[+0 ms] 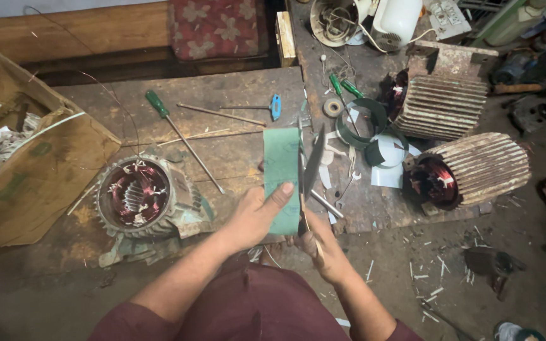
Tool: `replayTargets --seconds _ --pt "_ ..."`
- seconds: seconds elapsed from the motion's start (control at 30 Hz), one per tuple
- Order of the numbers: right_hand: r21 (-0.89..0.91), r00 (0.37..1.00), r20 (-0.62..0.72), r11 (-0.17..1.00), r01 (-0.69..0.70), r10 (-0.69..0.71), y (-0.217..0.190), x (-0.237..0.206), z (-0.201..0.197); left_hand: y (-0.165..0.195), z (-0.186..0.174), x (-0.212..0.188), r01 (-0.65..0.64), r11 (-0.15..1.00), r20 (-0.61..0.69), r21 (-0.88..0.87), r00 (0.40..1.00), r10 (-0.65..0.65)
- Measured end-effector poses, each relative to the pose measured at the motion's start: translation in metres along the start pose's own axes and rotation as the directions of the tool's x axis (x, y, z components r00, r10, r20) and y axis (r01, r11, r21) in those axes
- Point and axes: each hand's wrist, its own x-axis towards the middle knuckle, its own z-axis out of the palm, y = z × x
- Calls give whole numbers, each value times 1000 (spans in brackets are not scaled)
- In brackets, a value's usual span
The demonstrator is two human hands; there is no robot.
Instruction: The person cuts a strip of green insulating sheet with scissors, wraps it around the outside of an electric motor stator, and hammers and presses the liner into place. They then fit smaller insulation pieces into the stator slots and trim excess material.
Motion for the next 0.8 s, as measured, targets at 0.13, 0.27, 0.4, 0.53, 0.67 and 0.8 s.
replayTargets --seconds 0.13,0.27,0.4,0.53,0.67,0.8 --pt "-140 998 -30 988 -59 55 -6 5 -9 4 -4 -4 102 983 168 -150 983 -77" --pt "-76 984 -105 985 -152 144 -6 7 -12 1 -6 -7 125 990 200 -57 973 -112" --pt "-61 961 -204 977 -203 186 -2 6 -2 -10 -1 -5 147 985 136 -90 982 -134" --pt "-13 973 -203 993 -117 111 -3 7 11 -20 7 0 -8 993 -161 -116 987 -11" --pt "40 925 -321 979 -199 202 -5 15 7 -20 -2 3 -51 992 -180 -116 983 29" --pt "86 917 -361 985 -151 172 -5 19 -4 -12 -23 -1 32 992 45 -122 999 -26"
